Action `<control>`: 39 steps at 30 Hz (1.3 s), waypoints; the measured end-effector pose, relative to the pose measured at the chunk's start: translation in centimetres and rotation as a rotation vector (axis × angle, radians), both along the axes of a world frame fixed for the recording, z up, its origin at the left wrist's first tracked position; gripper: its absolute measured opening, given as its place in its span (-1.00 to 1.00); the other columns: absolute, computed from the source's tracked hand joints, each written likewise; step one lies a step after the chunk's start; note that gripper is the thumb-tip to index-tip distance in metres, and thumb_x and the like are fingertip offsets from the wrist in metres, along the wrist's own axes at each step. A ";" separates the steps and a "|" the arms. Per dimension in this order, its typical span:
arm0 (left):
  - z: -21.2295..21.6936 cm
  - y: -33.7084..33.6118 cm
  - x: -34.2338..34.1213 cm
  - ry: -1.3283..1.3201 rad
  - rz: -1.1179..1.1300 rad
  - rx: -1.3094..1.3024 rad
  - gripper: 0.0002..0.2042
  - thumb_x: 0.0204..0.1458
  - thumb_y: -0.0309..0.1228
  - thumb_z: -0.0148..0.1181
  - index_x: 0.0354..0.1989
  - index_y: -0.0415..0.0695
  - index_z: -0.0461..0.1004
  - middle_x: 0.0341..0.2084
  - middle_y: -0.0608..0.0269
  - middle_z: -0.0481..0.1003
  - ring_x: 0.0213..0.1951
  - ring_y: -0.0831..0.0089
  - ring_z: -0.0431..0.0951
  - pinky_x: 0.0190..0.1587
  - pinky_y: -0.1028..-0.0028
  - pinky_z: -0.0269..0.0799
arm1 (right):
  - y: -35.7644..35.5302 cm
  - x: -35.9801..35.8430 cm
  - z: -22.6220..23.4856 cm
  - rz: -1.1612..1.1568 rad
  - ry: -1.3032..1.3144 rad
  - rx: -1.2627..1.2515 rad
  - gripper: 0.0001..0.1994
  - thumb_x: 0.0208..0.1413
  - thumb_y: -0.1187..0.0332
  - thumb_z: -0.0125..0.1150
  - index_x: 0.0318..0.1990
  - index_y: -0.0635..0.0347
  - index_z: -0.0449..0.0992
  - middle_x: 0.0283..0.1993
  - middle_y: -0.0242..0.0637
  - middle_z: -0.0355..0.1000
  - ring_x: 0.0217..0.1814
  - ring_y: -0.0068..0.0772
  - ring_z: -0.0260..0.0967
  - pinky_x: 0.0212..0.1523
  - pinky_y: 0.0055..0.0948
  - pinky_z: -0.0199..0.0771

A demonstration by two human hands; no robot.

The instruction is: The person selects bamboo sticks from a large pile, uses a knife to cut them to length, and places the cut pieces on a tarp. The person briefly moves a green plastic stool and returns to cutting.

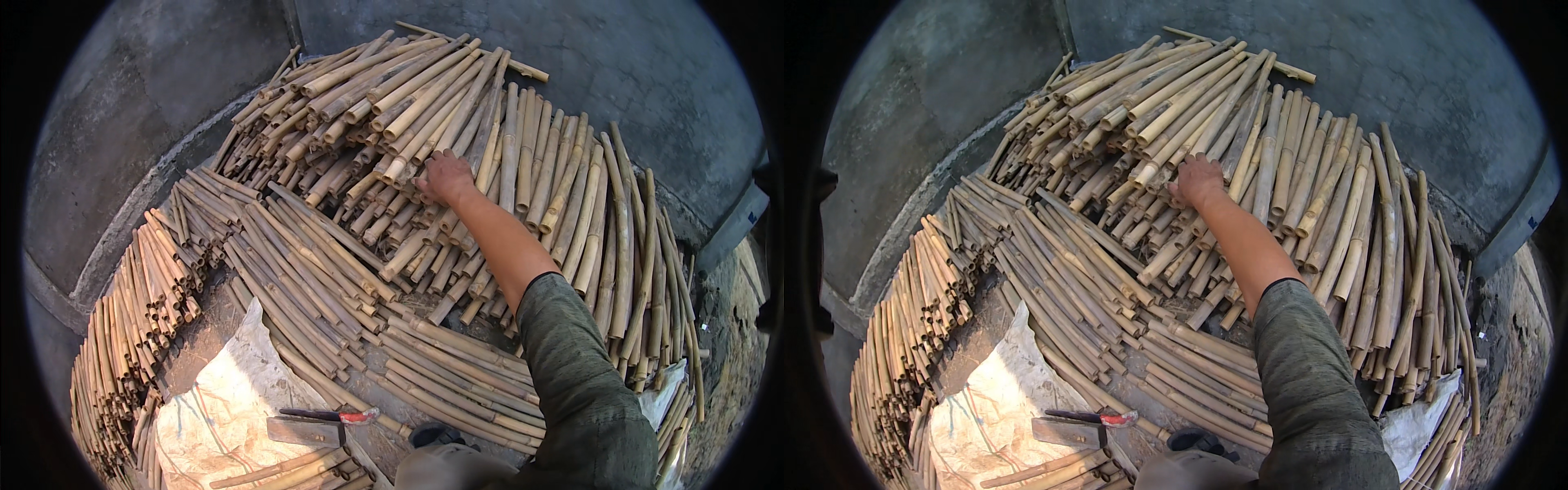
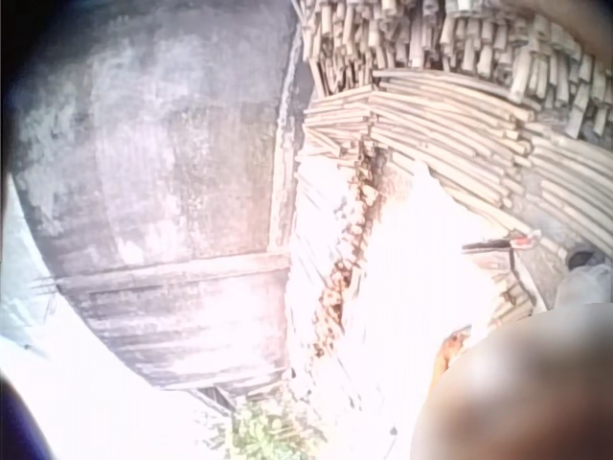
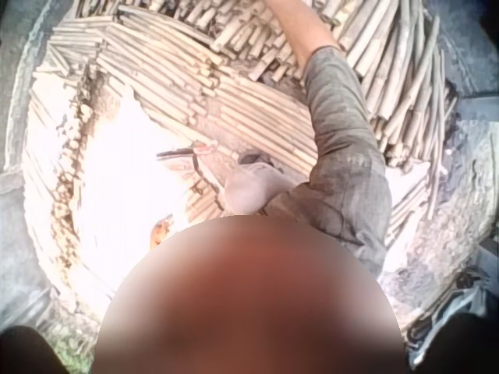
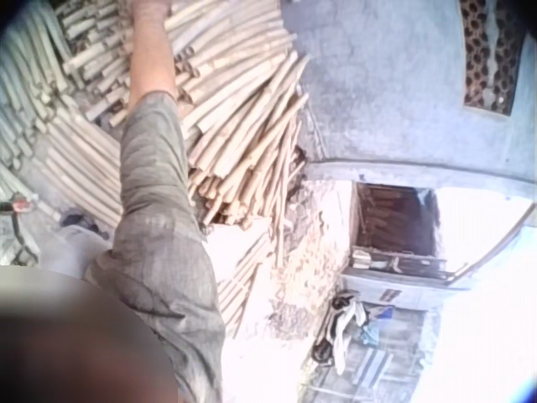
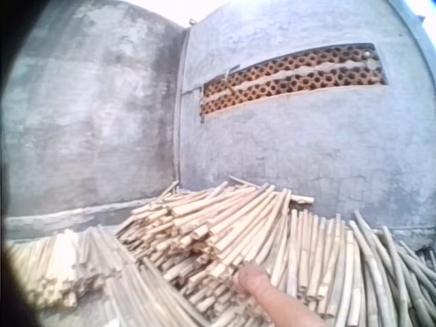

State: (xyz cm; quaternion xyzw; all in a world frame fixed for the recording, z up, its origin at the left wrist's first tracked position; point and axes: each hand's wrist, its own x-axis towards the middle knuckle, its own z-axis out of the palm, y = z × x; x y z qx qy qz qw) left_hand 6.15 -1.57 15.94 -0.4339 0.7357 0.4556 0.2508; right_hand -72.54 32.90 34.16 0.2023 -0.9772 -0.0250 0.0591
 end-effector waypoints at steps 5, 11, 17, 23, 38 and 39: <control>-2.2 -0.3 1.5 0.076 0.100 0.057 -0.48 0.35 -0.04 -0.04 0.27 -0.18 0.44 -0.19 0.16 0.67 -0.26 0.37 0.57 -0.14 0.34 0.51 | -0.4 -0.7 -1.4 -0.008 0.166 -0.108 -0.49 0.24 0.06 0.12 0.20 0.23 0.45 0.22 -0.14 0.34 0.30 -0.07 0.28 0.26 -0.07 0.40; -2.4 -1.0 1.5 0.021 0.101 0.089 -0.48 0.36 -0.04 -0.04 0.33 -0.13 0.37 -0.03 0.13 0.56 -0.08 0.28 0.49 -0.04 0.27 0.52 | 0.4 -1.7 -2.1 -0.091 0.195 -0.321 -0.60 0.23 0.14 0.17 0.19 -0.03 0.46 0.21 -0.09 0.29 0.28 0.00 0.32 0.23 -0.10 0.45; -1.9 -1.6 1.8 -0.042 0.111 0.173 -0.48 0.36 -0.04 -0.04 0.40 -0.04 0.28 0.19 0.10 0.39 0.17 0.16 0.36 0.09 0.15 0.52 | 0.6 -2.0 -1.8 -0.108 0.167 -0.267 -0.53 0.25 0.12 0.16 0.29 -0.12 0.34 0.28 -0.10 0.24 0.26 0.02 0.38 0.15 -0.05 0.53; -2.5 -1.8 4.3 -0.022 0.189 0.318 -0.46 0.37 -0.02 -0.04 0.45 0.04 0.21 0.33 0.08 0.29 0.35 0.06 0.29 0.21 0.07 0.52 | 0.4 -2.9 -0.1 -0.241 0.112 -0.254 -0.53 0.26 0.10 0.18 0.30 -0.14 0.32 0.26 -0.07 0.29 0.20 0.01 0.43 0.10 -0.06 0.55; 4.7 1.5 1.9 0.252 0.149 0.139 -0.47 0.36 -0.06 0.00 0.30 -0.23 0.39 -0.15 0.11 0.65 -0.15 0.32 0.61 -0.05 0.37 0.51 | 4.5 2.8 -0.9 -0.227 -0.209 -1.570 -0.54 0.22 0.22 0.04 0.25 0.15 0.36 -0.02 -0.01 0.43 -0.19 -0.13 0.57 -0.18 -0.18 0.65; 5.6 1.7 0.9 0.167 0.183 0.063 -0.48 0.36 -0.06 0.00 0.30 -0.22 0.39 -0.14 0.09 0.65 -0.14 0.32 0.62 -0.03 0.38 0.51 | 5.4 5.6 -1.6 -0.177 -0.394 -1.864 -0.60 0.23 0.24 0.04 0.17 0.18 0.37 -0.12 -0.07 0.43 -0.25 -0.21 0.56 -0.29 -0.25 0.64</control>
